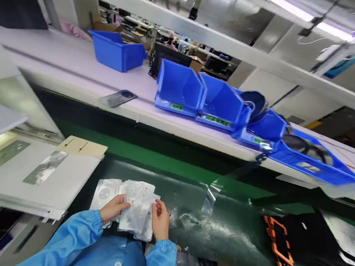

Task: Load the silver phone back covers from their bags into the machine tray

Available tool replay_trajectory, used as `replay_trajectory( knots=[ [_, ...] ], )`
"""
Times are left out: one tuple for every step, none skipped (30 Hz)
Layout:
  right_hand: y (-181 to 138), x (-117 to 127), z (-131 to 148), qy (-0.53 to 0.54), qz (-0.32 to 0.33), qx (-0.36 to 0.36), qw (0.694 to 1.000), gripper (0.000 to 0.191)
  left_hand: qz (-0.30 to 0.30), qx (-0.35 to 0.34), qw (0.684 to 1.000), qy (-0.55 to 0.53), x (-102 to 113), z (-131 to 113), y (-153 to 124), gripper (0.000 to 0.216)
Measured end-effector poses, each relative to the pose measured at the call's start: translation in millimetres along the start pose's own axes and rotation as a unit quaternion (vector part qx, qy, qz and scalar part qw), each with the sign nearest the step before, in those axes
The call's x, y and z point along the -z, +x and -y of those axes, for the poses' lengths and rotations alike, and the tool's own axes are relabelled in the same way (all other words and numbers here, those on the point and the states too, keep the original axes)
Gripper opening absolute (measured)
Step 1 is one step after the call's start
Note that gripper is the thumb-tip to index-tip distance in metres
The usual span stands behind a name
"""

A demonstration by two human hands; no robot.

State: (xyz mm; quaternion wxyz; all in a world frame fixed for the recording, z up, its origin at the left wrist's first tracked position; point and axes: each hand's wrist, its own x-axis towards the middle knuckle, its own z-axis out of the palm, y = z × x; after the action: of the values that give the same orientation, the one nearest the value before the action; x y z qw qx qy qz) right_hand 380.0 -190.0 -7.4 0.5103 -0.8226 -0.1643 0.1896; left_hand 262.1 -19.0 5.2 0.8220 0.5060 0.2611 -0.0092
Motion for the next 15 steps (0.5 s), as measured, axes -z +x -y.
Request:
replay_trajectory(
  knots=[
    [3.5, -4.6, 12.0, 0.049, 0.038, 0.018, 0.998, 0.042, 0.011, -0.010, 1.000, -0.020, 1.7, -3.7, -5.0, 0.045],
    [6.4, -9.5, 25.2, 0.086, 0.076, 0.030, 0.993, 0.044, 0.023, -0.019, 0.999, -0.036, 3.7, -7.8, -10.3, 0.045],
    [8.8, -14.5, 38.7, 0.109, 0.109, 0.044, 0.987, 0.043, 0.033, -0.027, 0.998, -0.049, 5.9, -12.3, -15.8, 0.045],
    [10.5, -19.5, 51.7, 0.121, 0.131, 0.056, 0.982, 0.043, 0.042, -0.033, 0.997, -0.061, 8.4, -16.8, -21.6, 0.046],
    [11.2, -24.6, 63.7, 0.125, 0.144, 0.066, 0.979, 0.042, 0.048, -0.040, 0.995, -0.076, 10.9, -21.0, -27.7, 0.047],
    [10.9, -29.9, 74.4, 0.125, 0.152, 0.073, 0.978, 0.043, 0.045, -0.051, 0.993, -0.096, 13.5, -24.4, -34.2, 0.048],
    [9.6, -35.5, 83.4, 0.123, 0.159, 0.078, 0.976, 0.043, 0.032, -0.067, 0.990, -0.118, 15.8, -27.0, -41.0, 0.049],
    [7.4, -41.7, 90.9, 0.121, 0.170, 0.082, 0.974, 0.044, 0.008, -0.089, 0.986, -0.138, 17.9, -28.6, -48.2, 0.049],
    [4.5, -48.9, 96.8, 0.120, 0.187, 0.083, 0.971, 0.045, -0.024, -0.113, 0.982, -0.153, 19.8, -29.2, -55.5, 0.049],
    [1.2, -57.3, 101.3, 0.117, 0.209, 0.082, 0.967, 0.046, -0.057, -0.136, 0.976, -0.161, 22.0, -29.1, -62.7, 0.048],
    [-2.2, -67.0, 104.5, 0.114, 0.237, 0.080, 0.962, 0.047, -0.087, -0.153, 0.971, -0.162, 24.9, -28.6, -69.3, 0.048],
    [-5.7, -77.8, 106.9, 0.109, 0.266, 0.076, 0.955, 0.049, -0.107, -0.161, 0.968, -0.157, 29.1, -27.7, -75.2, 0.048],
    [-9.2, -89.1, 108.8, 0.102, 0.294, 0.072, 0.948, 0.051, -0.107, -0.159, 0.968, -0.160, 34.9, -26.7, -80.4, 0.051],
    [-12.9, -100.1, 110.5, 0.092, 0.323, 0.068, 0.939, 0.053, -0.094, -0.150, 0.969, -0.172, 42.4, -25.3, -84.9, 0.057],
    [-16.7, -109.6, 112.2, 0.074, 0.345, 0.066, 0.933, 0.055, -0.091, -0.150, 0.968, -0.180, 51.2, -23.2, -88.9, 0.060]
  ],
)
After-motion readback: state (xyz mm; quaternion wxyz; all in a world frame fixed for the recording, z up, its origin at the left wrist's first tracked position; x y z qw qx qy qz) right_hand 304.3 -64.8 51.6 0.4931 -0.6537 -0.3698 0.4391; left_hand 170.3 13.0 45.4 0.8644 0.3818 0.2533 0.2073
